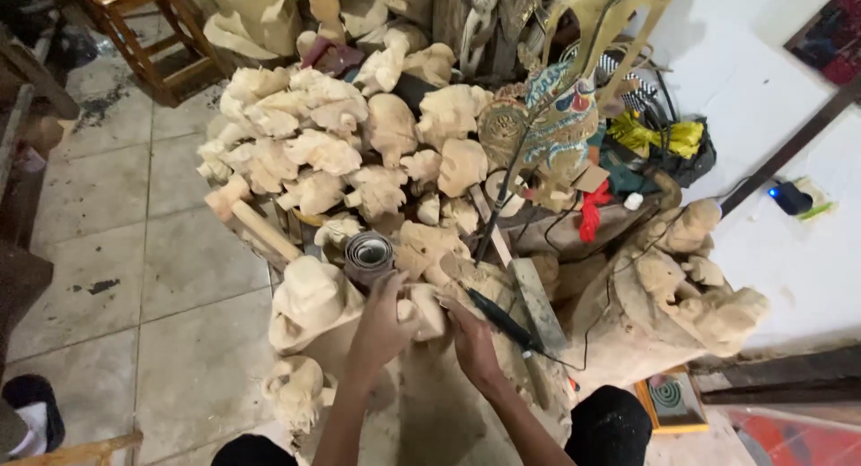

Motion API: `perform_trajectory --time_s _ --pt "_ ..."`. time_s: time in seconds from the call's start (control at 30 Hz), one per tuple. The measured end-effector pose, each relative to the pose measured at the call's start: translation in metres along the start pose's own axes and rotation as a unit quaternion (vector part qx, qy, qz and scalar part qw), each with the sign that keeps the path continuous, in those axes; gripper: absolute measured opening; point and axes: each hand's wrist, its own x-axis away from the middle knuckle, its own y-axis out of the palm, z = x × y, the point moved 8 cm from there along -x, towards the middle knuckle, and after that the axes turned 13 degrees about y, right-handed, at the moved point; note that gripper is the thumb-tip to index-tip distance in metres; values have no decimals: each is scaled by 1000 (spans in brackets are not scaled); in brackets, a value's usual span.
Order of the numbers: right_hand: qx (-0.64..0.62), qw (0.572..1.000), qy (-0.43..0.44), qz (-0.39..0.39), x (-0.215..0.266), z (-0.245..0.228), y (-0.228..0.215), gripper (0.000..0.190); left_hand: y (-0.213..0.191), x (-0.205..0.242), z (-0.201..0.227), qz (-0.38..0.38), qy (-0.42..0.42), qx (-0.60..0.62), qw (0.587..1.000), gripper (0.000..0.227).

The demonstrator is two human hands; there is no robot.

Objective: Carving a small piece of wood using a hand knife to shape it

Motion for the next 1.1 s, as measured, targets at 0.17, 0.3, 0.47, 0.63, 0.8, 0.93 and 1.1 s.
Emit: perform_trajectory --time_s 0.17,0.3,0.47,0.63,0.8,0.93,1.1 --pt "-192 980 -41 -18 12 -19 3 33 2 18 10 53 -147 27 987 49" --pt "-29 996 -83 6 12 -31 -7 44 5 17 -2 144 -111 82 980 40" --pt "-53 997 -53 8 9 -5 3 33 10 20 -2 153 -107 48 981 47" --pt "8 997 -74 20 14 -25 -10 40 24 7 -27 142 -106 15 984 45" --pt "54 998 -39 12 -1 6 -6 50 23 6 -24 140 -109 0 984 44" --pt "-261 956 121 -60 15 -12 -7 43 28 3 -28 121 -115 40 985 44" --pt "71 985 -152 48 25 -4 -4 39 29 5 -38 188 -43 -10 981 43"
